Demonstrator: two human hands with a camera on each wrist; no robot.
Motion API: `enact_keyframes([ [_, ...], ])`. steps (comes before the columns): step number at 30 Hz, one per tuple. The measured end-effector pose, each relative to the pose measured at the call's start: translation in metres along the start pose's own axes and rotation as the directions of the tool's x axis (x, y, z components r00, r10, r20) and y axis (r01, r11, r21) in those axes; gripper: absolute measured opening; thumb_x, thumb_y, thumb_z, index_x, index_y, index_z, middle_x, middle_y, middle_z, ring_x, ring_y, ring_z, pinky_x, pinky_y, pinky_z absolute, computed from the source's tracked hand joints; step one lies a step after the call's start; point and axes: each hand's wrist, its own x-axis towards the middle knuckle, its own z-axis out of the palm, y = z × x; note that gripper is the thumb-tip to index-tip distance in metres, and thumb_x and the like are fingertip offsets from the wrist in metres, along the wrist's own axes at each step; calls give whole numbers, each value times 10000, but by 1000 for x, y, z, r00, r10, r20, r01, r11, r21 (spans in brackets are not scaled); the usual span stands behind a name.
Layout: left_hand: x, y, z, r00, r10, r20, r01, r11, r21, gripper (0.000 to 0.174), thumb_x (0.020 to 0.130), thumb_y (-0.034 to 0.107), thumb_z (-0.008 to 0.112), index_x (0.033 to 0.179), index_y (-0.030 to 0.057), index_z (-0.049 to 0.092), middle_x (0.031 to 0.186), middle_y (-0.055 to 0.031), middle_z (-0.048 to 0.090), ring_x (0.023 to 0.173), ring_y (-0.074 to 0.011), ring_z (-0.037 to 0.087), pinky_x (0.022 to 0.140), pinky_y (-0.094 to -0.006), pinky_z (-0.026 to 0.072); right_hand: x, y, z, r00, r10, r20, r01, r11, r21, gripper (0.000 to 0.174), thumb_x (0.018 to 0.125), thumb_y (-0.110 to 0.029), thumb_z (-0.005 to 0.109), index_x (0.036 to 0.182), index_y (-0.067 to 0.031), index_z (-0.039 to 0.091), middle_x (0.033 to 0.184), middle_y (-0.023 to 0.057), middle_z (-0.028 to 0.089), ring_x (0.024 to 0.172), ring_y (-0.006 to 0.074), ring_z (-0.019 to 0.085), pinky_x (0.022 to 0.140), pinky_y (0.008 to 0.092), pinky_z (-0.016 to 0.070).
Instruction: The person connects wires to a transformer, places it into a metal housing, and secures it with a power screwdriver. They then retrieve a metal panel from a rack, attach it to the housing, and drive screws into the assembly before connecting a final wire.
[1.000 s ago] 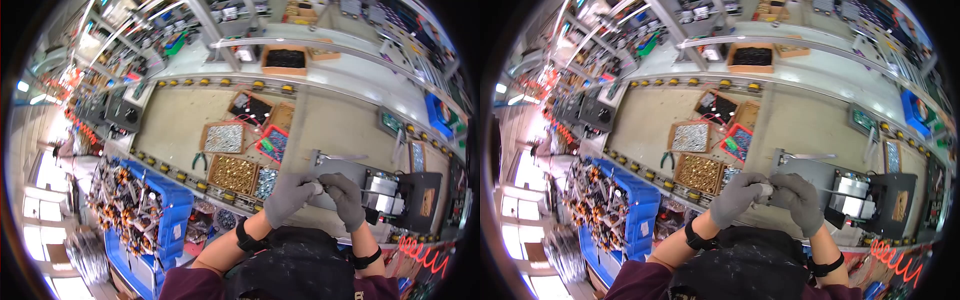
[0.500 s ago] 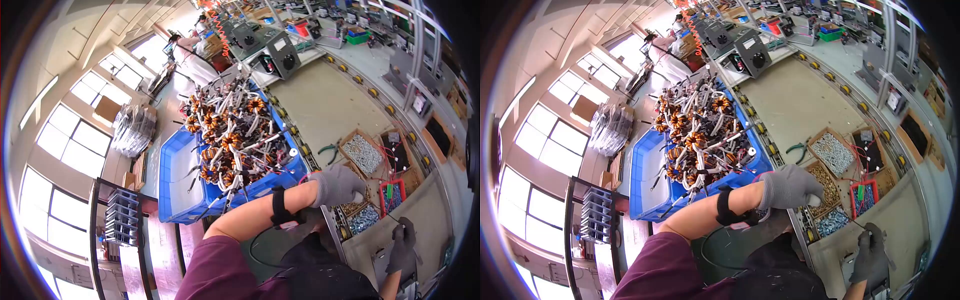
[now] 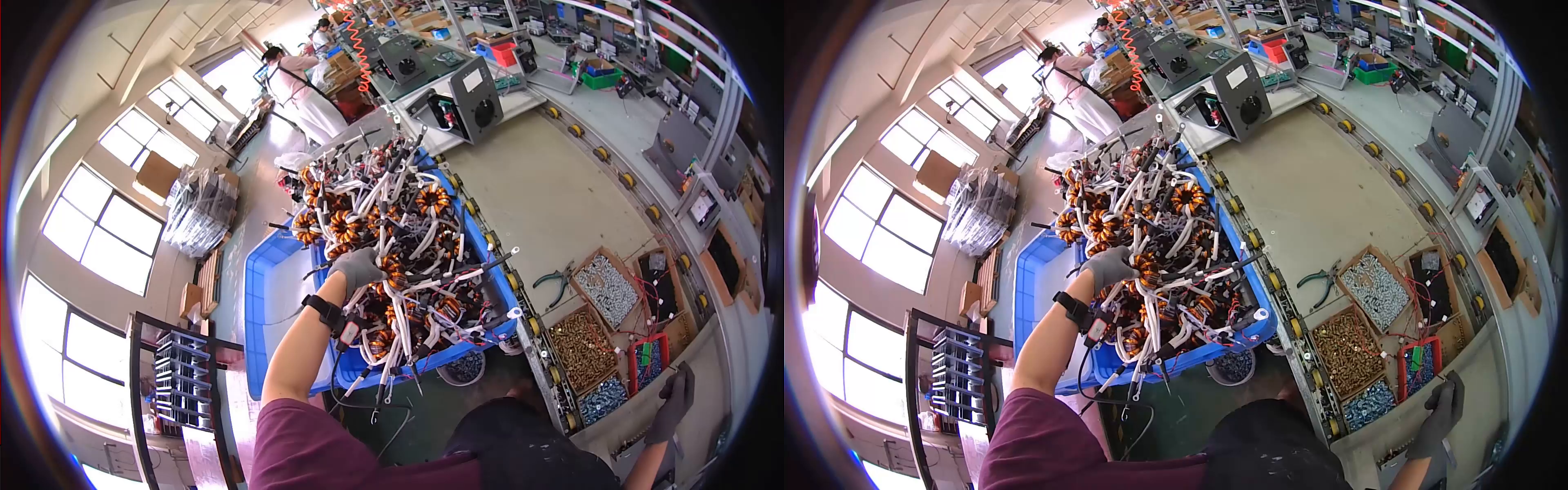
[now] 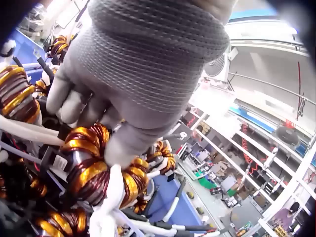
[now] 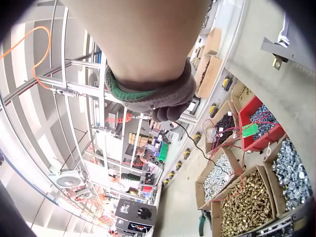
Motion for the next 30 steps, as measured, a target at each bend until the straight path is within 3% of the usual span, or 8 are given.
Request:
enact_keyframes([
  [5,-5,13,3,986,-153,66,156,987,-43,529,685,415,716,1097,87,664,1030,-117,677,937,-271,645,847,-349,483,-1,-4,9,998,-53,35,49,994,100,274,948,-174,486,1124,14,579,694,6,481,566,60,400,505,209,313],
  [9,-8,24,24,995,-46,-94,41,998,-47,510,696,352,679,1124,79,634,988,-134,677,900,-267,648,805,-354,485,-13,-27,8,989,-100,106,86,988,127,243,944,-154,478,1094,12,574,690,4,461,579,61,396,525,218,320],
  [12,-18,19,30,983,-34,-180,-35,929,-369,410,679,260,692,1018,38,625,884,-127,658,797,-225,626,728,-333,488,-18,-35,-8,995,-89,47,84,991,104,236,929,-149,485,1079,13,569,686,1,453,586,65,395,533,222,321],
  [16,-58,48,-20,876,-81,-475,-286,706,-648,158,714,60,674,798,37,543,707,-52,553,620,-145,585,547,-290,499,-22,-30,-34,996,-84,4,84,994,73,244,920,-161,494,1077,11,571,682,4,459,588,67,405,533,223,326],
  [19,-75,84,-65,889,151,-433,-457,239,-856,247,845,120,516,1047,-14,566,866,-122,643,750,-189,652,655,-310,549,-27,-30,-43,996,-76,-34,79,992,95,245,917,-165,496,1073,6,576,680,4,465,587,69,414,531,223,329],
  [25,-103,268,-77,706,539,-459,-477,-116,-871,292,862,43,521,1138,-35,467,1026,-134,618,843,-228,665,732,-339,575,-44,-68,-41,999,-19,-35,25,982,185,215,893,-132,538,1060,-8,594,704,17,528,611,75,474,552,227,387],
  [27,-100,334,-51,650,619,-441,-635,123,-763,345,862,16,521,1196,-36,452,1052,-140,613,910,-227,650,799,-338,550,-53,-84,-47,999,-12,46,-1,964,266,211,891,-130,554,1055,-9,605,740,28,571,641,85,514,580,235,425],
  [30,-127,432,3,589,752,-296,-615,180,-768,382,850,1,545,1193,-51,385,1037,-153,597,837,-212,663,718,-304,571,-65,-91,-61,995,79,63,-95,937,335,246,907,-160,545,1084,-1,607,796,46,617,698,99,554,629,241,461],
])
